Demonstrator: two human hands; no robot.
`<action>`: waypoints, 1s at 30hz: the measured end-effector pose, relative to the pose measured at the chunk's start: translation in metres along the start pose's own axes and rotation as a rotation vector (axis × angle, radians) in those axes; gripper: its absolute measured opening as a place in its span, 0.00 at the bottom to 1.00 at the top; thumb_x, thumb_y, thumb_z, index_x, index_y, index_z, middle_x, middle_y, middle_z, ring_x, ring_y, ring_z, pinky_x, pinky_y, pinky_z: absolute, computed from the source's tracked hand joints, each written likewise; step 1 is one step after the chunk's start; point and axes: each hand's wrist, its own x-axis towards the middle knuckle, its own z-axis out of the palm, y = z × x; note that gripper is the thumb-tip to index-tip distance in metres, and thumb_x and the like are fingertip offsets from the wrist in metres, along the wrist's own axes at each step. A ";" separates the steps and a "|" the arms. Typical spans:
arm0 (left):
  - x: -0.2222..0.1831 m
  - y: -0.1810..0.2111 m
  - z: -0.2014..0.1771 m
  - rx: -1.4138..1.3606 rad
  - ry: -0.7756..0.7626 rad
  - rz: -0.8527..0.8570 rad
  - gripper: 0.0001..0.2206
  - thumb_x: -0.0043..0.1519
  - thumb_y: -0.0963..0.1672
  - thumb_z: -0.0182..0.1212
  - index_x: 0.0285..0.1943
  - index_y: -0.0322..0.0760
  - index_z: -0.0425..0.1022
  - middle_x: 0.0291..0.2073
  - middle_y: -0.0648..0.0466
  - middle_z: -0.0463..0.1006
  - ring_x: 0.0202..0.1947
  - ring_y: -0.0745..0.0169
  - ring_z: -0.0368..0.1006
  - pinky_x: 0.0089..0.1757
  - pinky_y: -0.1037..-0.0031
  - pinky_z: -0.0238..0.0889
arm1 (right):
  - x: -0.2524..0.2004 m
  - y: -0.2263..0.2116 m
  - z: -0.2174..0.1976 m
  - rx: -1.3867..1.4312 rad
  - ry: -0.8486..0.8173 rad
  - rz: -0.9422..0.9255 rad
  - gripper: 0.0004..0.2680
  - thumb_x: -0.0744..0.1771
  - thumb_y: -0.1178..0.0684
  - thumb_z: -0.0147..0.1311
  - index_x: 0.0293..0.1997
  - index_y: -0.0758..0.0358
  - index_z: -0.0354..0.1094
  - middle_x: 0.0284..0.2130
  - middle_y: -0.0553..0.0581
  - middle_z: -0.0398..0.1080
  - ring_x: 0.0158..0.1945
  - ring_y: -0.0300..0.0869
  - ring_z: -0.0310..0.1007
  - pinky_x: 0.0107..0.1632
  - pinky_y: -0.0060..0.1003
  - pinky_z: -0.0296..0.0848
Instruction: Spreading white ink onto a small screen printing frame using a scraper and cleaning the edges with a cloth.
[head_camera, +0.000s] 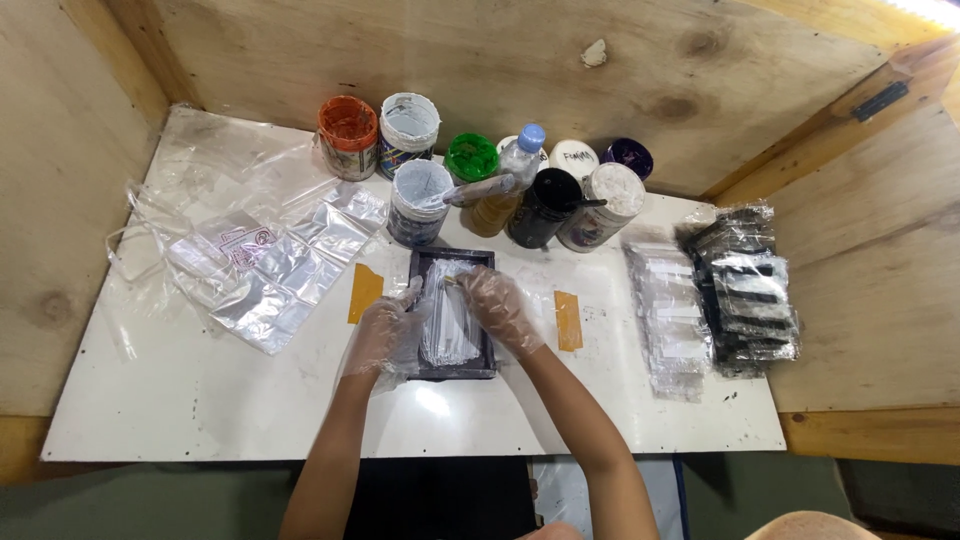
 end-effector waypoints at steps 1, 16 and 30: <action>-0.001 0.002 -0.001 0.006 0.003 -0.006 0.20 0.55 0.52 0.63 0.56 0.50 0.82 0.39 0.38 0.82 0.46 0.38 0.78 0.49 0.59 0.72 | 0.000 -0.001 0.004 -0.126 -0.028 0.003 0.13 0.73 0.42 0.36 0.40 0.50 0.69 0.31 0.45 0.64 0.32 0.28 0.63 0.33 0.18 0.62; 0.043 -0.091 0.059 -0.023 -0.034 -0.029 0.23 0.52 0.55 0.69 0.56 0.51 0.83 0.42 0.42 0.83 0.48 0.42 0.78 0.48 0.62 0.72 | -0.034 -0.021 -0.009 -0.610 -0.253 0.190 0.17 0.72 0.39 0.32 0.29 0.50 0.66 0.24 0.44 0.59 0.29 0.33 0.56 0.33 0.25 0.59; 0.028 -0.087 0.052 0.056 -0.012 0.062 0.23 0.54 0.52 0.67 0.58 0.43 0.82 0.40 0.34 0.81 0.47 0.31 0.76 0.48 0.54 0.71 | -0.071 -0.048 -0.022 -0.543 -0.382 0.431 0.09 0.70 0.41 0.40 0.38 0.43 0.68 0.34 0.42 0.65 0.38 0.34 0.63 0.41 0.27 0.66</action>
